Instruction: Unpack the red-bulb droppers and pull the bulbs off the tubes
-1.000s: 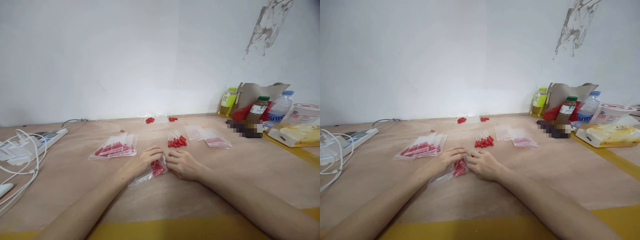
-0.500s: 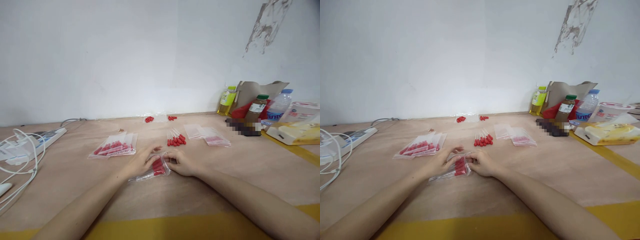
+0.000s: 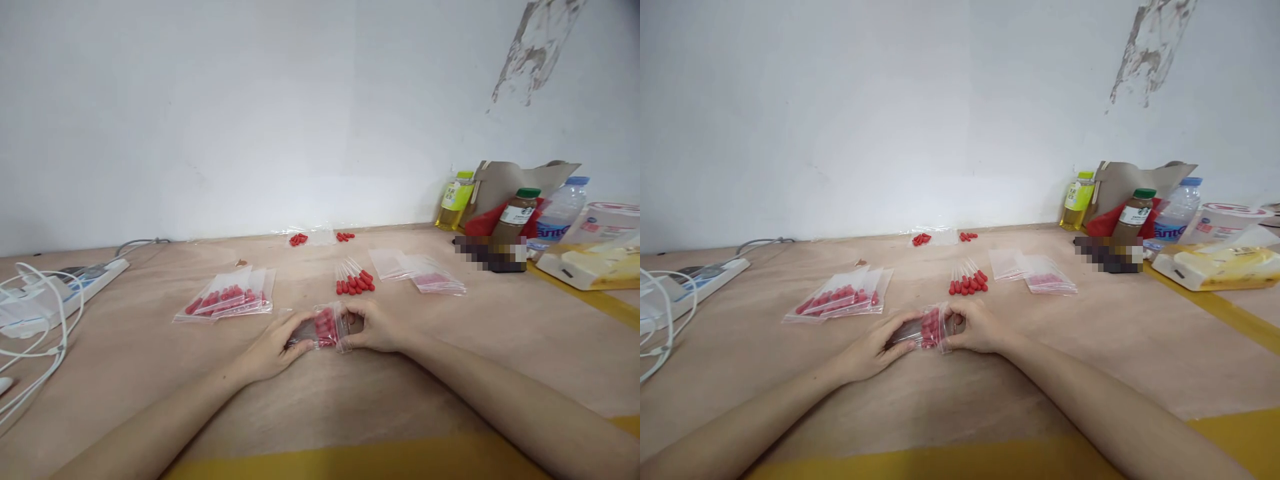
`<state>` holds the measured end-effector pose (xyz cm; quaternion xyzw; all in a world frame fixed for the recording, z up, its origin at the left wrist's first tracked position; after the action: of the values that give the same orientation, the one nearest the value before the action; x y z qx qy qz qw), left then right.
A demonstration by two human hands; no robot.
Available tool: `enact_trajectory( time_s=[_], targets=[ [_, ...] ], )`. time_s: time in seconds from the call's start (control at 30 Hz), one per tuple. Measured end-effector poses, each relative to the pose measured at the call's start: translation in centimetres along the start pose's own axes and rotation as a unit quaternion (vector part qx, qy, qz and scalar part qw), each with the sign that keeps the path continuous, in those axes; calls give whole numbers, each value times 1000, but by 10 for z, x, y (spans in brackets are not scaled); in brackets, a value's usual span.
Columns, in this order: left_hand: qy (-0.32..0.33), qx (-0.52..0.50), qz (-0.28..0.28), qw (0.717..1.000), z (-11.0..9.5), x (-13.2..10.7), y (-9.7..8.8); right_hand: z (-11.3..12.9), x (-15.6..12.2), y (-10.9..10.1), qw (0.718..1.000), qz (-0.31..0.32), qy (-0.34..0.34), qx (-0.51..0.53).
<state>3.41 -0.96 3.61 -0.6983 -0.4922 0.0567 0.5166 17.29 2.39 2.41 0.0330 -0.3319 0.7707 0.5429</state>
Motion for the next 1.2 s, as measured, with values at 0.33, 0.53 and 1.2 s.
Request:
enact_trajectory(
  time_s=[0.33, 0.53, 1.2],
  targets=[
    [5, -1, -19, 1000, -3, 0, 0, 11, 1, 7, 997, 2, -28, -67],
    [1, 16, -27, 999, -1, -1, -1, 5, -1, 10, 999, 8, 27, 19],
    [-17, 20, -13, 1000, 5, -3, 1, -44, -9, -5, 885, -29, 357, 299]
  ],
)
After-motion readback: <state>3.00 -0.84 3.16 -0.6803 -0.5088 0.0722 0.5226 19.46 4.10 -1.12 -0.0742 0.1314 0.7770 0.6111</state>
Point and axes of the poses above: each hand's wrist, its own x-axis towards the middle knuckle, its own y-axis out of the palm, z = x × y, the point moved 8 cm from there along x, towards the middle knuckle, and after that the axes turned 12 degrees about -z, right-handed, at the moved point
